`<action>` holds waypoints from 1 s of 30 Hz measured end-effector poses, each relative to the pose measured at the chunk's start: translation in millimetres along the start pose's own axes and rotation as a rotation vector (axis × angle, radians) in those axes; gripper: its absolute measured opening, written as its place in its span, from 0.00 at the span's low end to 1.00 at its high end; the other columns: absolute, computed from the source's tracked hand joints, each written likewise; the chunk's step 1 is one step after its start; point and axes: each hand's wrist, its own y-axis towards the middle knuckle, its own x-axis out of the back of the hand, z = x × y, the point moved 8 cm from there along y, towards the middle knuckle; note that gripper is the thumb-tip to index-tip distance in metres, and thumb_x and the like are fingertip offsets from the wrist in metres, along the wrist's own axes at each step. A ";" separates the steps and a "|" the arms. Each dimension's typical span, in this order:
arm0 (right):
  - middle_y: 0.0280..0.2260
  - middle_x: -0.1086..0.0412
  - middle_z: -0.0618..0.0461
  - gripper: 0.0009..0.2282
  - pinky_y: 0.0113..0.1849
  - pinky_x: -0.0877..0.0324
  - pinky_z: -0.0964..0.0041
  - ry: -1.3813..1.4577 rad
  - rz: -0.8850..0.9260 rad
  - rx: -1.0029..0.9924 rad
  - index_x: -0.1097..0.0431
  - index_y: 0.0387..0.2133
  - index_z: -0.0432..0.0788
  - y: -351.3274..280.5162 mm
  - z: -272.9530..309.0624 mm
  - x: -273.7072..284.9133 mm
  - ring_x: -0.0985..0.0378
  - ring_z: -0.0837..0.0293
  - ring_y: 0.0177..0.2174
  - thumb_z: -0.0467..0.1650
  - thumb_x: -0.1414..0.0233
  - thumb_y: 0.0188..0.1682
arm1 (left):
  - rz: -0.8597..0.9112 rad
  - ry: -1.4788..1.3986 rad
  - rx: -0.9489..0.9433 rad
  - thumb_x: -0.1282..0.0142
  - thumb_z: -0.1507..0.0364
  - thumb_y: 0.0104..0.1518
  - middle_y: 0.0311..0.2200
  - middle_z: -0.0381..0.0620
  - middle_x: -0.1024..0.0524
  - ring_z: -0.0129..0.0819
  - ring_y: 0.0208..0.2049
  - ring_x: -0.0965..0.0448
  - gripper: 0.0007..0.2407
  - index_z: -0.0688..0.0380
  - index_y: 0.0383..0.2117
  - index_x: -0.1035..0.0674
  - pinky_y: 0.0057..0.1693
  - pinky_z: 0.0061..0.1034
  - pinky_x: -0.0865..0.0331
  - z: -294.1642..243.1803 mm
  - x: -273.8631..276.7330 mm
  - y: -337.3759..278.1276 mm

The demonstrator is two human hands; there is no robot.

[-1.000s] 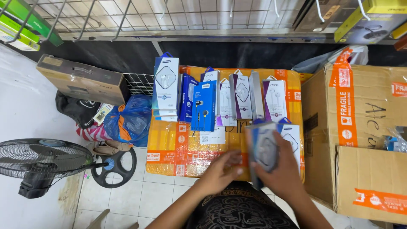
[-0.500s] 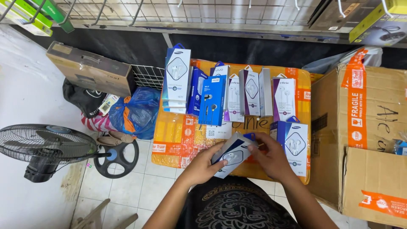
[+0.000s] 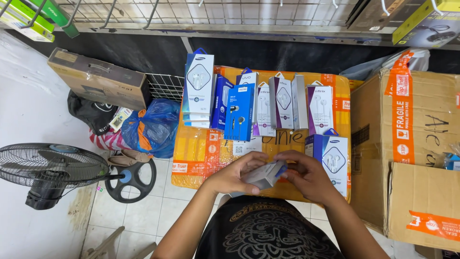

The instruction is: The person takes packaged earphone boxes out of a large shipping carton and arranges them in rows on an orange display tray, turning each box to face forward. They continue unpacking and placing more earphone packages from the carton onto the tray.

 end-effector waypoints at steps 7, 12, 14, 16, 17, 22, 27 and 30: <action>0.62 0.40 0.42 0.40 0.60 0.39 0.53 -0.352 -0.047 0.234 0.43 0.64 0.39 -2.6 65.4 -3.6 0.35 0.48 0.60 0.27 0.33 0.32 | -0.375 0.775 -0.045 0.24 0.67 0.35 0.53 0.51 0.24 0.44 0.58 0.27 0.38 0.59 0.59 0.27 0.64 0.35 0.36 -73.1 -7.8 6.1; 0.57 0.35 0.45 0.42 0.55 0.34 0.57 -0.572 -0.121 0.114 0.38 0.61 0.44 -1.3 70.4 -0.5 0.29 0.49 0.55 0.31 0.29 0.27 | -0.495 0.980 -0.155 0.22 0.69 0.29 0.51 0.50 0.24 0.49 0.55 0.28 0.37 0.58 0.54 0.25 0.61 0.40 0.38 -92.2 -23.2 3.4; 0.55 0.35 0.45 0.41 0.55 0.35 0.58 -0.612 -0.105 0.107 0.38 0.61 0.45 2.3 79.0 1.3 0.29 0.48 0.55 0.30 0.30 0.27 | -0.523 1.019 -0.171 0.22 0.69 0.27 0.50 0.50 0.24 0.49 0.55 0.28 0.37 0.58 0.53 0.24 0.61 0.40 0.38 -96.3 -23.3 4.0; 0.55 0.35 0.46 0.39 0.55 0.35 0.59 -0.665 -0.045 0.113 0.35 0.58 0.45 4.5 87.1 0.1 0.30 0.47 0.55 0.31 0.29 0.26 | -0.533 1.051 -0.189 0.22 0.71 0.26 0.49 0.48 0.23 0.48 0.54 0.27 0.36 0.56 0.51 0.23 0.60 0.40 0.37 -98.6 -24.3 3.0; 0.55 0.35 0.46 0.39 0.55 0.35 0.59 -0.664 -0.043 0.112 0.35 0.58 0.45 4.8 88.2 1.3 0.30 0.47 0.55 0.31 0.29 0.26 | -0.533 1.051 -0.187 0.22 0.71 0.26 0.49 0.48 0.23 0.48 0.54 0.27 0.36 0.56 0.51 0.23 0.60 0.40 0.37 -96.3 -25.0 3.2; 0.53 0.32 0.48 0.38 0.53 0.31 0.58 -0.650 -0.052 0.120 0.32 0.52 0.44 8.1 84.5 12.1 0.26 0.49 0.52 0.31 0.27 0.21 | -0.566 1.014 -0.249 0.23 0.73 0.28 0.51 0.48 0.23 0.47 0.56 0.26 0.35 0.56 0.52 0.23 0.63 0.39 0.36 -95.1 -23.4 4.5; 0.54 0.34 0.48 0.37 0.52 0.28 0.59 -0.469 -0.023 0.132 0.32 0.52 0.42 9.2 85.4 15.7 0.23 0.53 0.51 0.29 0.27 0.23 | -0.529 0.946 -0.223 0.22 0.72 0.26 0.52 0.50 0.24 0.49 0.57 0.28 0.37 0.57 0.53 0.24 0.63 0.39 0.37 -98.3 -24.6 6.6; 0.55 0.34 0.48 0.37 0.53 0.26 0.58 -0.428 -0.022 0.121 0.32 0.52 0.41 7.7 83.0 18.3 0.23 0.54 0.51 0.29 0.27 0.22 | -0.512 0.928 -0.192 0.21 0.71 0.26 0.53 0.50 0.25 0.48 0.57 0.28 0.38 0.57 0.54 0.24 0.63 0.39 0.37 -95.0 -24.5 8.8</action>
